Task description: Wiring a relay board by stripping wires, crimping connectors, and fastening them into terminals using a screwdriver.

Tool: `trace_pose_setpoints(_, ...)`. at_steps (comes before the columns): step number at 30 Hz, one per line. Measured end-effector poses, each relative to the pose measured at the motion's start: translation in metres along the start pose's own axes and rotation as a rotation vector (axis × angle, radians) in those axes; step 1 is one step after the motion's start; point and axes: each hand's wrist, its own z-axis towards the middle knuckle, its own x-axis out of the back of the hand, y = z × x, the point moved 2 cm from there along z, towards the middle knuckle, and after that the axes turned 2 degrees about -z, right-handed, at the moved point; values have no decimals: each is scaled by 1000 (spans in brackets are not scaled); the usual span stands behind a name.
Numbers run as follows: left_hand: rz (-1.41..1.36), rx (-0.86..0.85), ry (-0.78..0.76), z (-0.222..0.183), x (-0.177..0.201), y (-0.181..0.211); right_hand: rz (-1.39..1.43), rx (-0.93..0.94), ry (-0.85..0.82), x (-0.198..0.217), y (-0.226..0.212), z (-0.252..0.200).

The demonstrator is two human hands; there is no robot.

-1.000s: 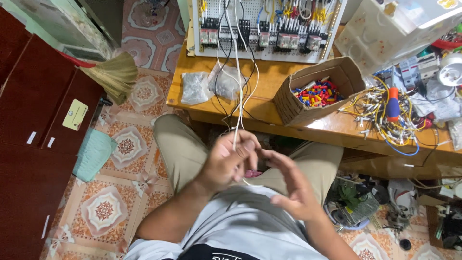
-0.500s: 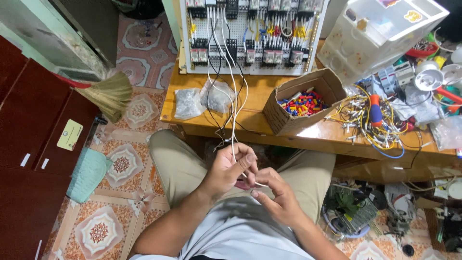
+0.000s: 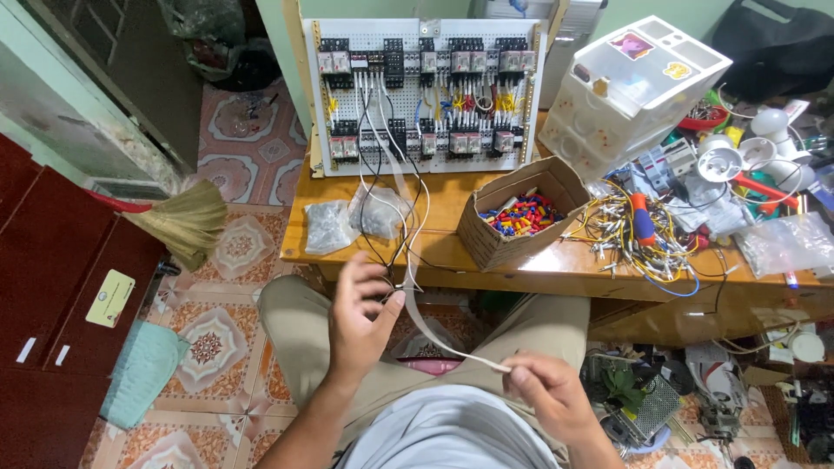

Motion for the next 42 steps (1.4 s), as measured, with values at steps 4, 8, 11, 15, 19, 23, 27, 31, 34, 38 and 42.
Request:
trace_pose_setpoints(4,111,-561,-12,-12,-11,52,-331,83,-51,-10,-18,2)
trace_pose_setpoints(8,-147,-769,-706,-36,-38,49,-404,66,-59,-10,-22,0)
trace_pose_setpoints(11,-106,-726,-729,-43,-46,30,-400,-18,89,2,-17,-8)
trace_pose_setpoints(15,5,-771,-608,-47,-49,32,-352,-11,131,4,-36,-3)
trace_pose_setpoints(19,83,-701,-596,-51,-51,26,-452,151,103,3,-42,-1)
trace_pose_setpoints(23,172,-706,-614,-52,-49,28,-544,192,-43,5,-39,-4)
trace_pose_setpoints(27,207,-646,-622,-50,-44,25,-582,152,55,3,-53,4)
trace_pose_setpoints(31,55,-576,-627,-49,-45,30,-328,170,247,1,-41,1)
trace_pose_setpoints(34,-31,-501,-604,-54,-49,29,-424,286,232,-2,-51,3)
trace_pose_setpoints(38,-51,-500,-608,-61,-56,29,-536,321,187,-1,-61,7)
trace_pose_setpoints(42,-93,-466,-588,-63,-57,37,-584,276,127,7,-64,10)
